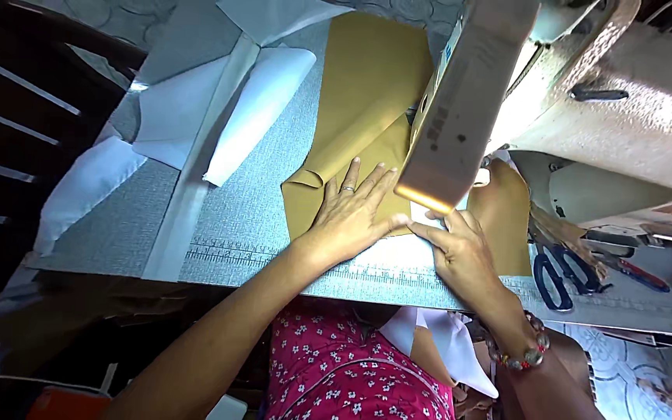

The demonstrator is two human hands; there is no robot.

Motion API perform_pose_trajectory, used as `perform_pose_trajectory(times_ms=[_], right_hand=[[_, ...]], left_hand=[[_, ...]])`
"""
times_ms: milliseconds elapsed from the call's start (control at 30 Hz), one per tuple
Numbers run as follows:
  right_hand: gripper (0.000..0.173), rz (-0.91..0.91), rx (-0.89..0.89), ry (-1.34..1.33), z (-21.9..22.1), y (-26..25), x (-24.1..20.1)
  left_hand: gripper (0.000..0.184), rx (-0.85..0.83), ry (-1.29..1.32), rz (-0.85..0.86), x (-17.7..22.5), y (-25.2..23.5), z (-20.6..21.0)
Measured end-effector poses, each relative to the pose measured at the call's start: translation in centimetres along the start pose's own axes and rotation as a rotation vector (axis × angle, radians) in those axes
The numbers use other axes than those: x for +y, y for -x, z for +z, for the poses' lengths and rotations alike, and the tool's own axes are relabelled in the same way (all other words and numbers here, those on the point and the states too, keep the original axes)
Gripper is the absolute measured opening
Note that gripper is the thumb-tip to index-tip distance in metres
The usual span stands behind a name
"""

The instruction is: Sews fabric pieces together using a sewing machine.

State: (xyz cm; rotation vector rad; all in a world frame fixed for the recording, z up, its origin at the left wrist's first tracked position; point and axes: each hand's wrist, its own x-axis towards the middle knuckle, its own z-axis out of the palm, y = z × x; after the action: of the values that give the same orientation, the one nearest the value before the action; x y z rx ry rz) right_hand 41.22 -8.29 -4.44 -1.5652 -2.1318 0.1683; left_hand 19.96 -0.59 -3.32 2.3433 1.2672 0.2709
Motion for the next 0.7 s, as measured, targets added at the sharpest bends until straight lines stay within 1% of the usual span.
perform_pose_trajectory(times_ms=[67,133,233,367,567,700], right_hand=[[0.045,0.001,0.019,-0.001,0.2,0.6,-0.1],[0.045,-0.007,0.046,0.008,0.5,0.8,-0.2],[0.043,-0.011,0.066,0.021,0.6,0.5,-0.5],[0.041,-0.003,0.072,0.048,0.6,-0.2,-0.5],[0.043,-0.014,0.077,0.102,0.8,-1.2,-0.3],[0.044,-0.012,0.054,0.147,0.8,-2.0,-0.1]], left_hand=[[0.075,0.019,-0.028,-0.014,-0.7,0.6,0.1],[0.075,0.045,-0.067,-0.004,-1.1,0.8,0.2],[0.078,0.064,-0.064,0.009,-1.3,0.4,-0.1],[0.083,0.035,-0.040,-0.001,-1.5,-0.5,-0.9],[0.091,0.000,-0.026,-0.006,-2.5,-2.3,-1.3],[0.093,0.001,-0.043,0.003,-3.0,-3.5,-1.5]])
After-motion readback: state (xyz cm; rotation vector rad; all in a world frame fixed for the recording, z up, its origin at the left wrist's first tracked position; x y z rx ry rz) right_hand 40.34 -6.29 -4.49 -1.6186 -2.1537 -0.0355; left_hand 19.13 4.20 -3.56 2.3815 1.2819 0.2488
